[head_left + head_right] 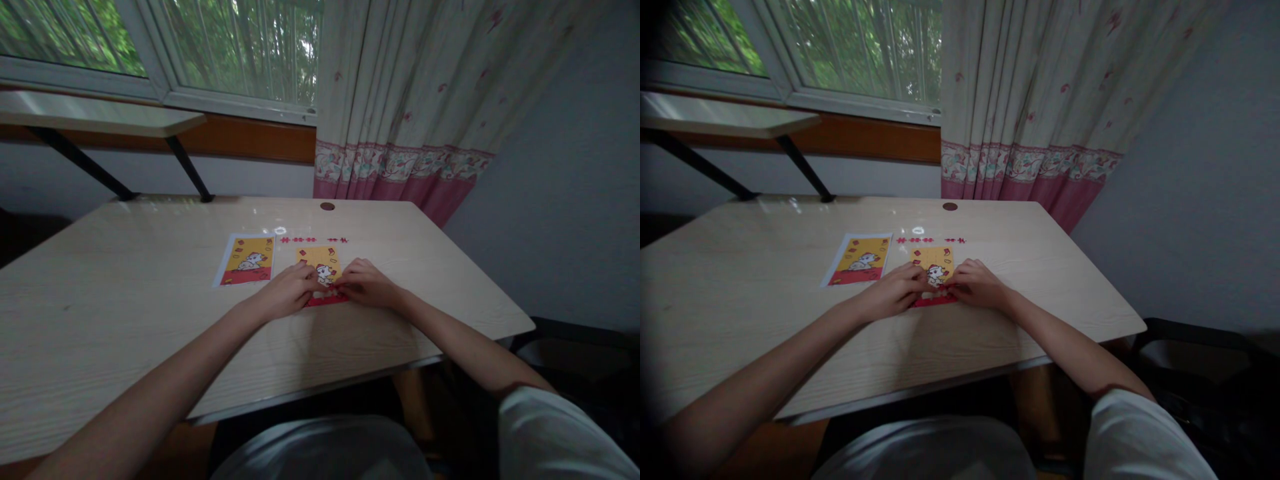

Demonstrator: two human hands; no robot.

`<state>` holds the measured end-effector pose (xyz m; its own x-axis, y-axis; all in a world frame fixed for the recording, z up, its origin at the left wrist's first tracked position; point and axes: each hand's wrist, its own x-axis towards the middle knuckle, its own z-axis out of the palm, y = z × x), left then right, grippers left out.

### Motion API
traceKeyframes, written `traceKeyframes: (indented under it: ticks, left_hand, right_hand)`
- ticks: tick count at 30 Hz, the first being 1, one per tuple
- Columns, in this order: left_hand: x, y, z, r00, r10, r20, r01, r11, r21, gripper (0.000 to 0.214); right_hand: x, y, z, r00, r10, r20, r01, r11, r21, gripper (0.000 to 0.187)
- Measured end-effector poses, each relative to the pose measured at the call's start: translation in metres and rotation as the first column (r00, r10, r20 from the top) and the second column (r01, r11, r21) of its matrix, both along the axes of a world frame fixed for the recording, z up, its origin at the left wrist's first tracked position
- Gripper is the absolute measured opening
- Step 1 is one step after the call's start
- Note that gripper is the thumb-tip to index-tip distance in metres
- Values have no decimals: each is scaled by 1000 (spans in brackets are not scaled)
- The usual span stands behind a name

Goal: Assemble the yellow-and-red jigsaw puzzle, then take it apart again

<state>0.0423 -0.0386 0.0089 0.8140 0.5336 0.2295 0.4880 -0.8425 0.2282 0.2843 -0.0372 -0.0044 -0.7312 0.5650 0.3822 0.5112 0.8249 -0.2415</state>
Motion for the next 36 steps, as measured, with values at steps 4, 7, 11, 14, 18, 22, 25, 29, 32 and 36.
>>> traceKeyframes:
  ticks: [4, 7, 11, 14, 18, 22, 25, 29, 32, 36]
  left_hand:
    - [0, 0, -2, 1000, 18, 1, -18, 1000, 18, 38]
    - [0, 2, -6, 999, 30, -12, -30, 999, 31, 39]
    - [0, 3, -7, 999, 40, -31, -38, 999, 38, 40]
    - [0, 3, -7, 999, 39, -32, -37, 999, 40, 41]
    - [2, 2, -5, 998, 45, -36, -44, 999, 29, 41]
    - [-2, 4, -1, 999, 41, -20, -41, 999, 14, 40]
    - [-12, 10, 1, 997, 80, 10, -80, 996, 35, 36]
    - [-27, 21, 1, 989, 149, 22, -150, 986, 76, 30]
    - [-32, 27, -2, 987, 160, 16, -161, 983, 94, 30]
    - [-32, 28, -3, 987, 160, -7, -159, 981, 114, 29]
  right_hand:
    - [0, 0, 0, 1000, 11, 4, -11, 1000, 4, 17]
    - [0, 1, -1, 1000, 5, 11, -5, 1000, 16, 17]
    - [0, 0, -2, 1000, 3, 13, -3, 1000, 17, 17]
    - [0, 0, -1, 1000, 3, 7, -3, 1000, 5, 17]
    - [0, 0, 0, 1000, 2, 3, -2, 1000, -12, 17]
    - [0, -1, 1, 1000, 4, 1, -4, 1000, -14, 16]
    - [2, 0, 1, 1000, -11, -8, 11, 1000, -14, 16]
    - [5, 4, 0, 998, -58, -8, 58, 998, -8, 19]
    - [7, 6, -1, 997, -80, -7, 80, 997, 5, 20]
    - [7, 7, -1, 997, -81, 11, 81, 997, 20, 20]
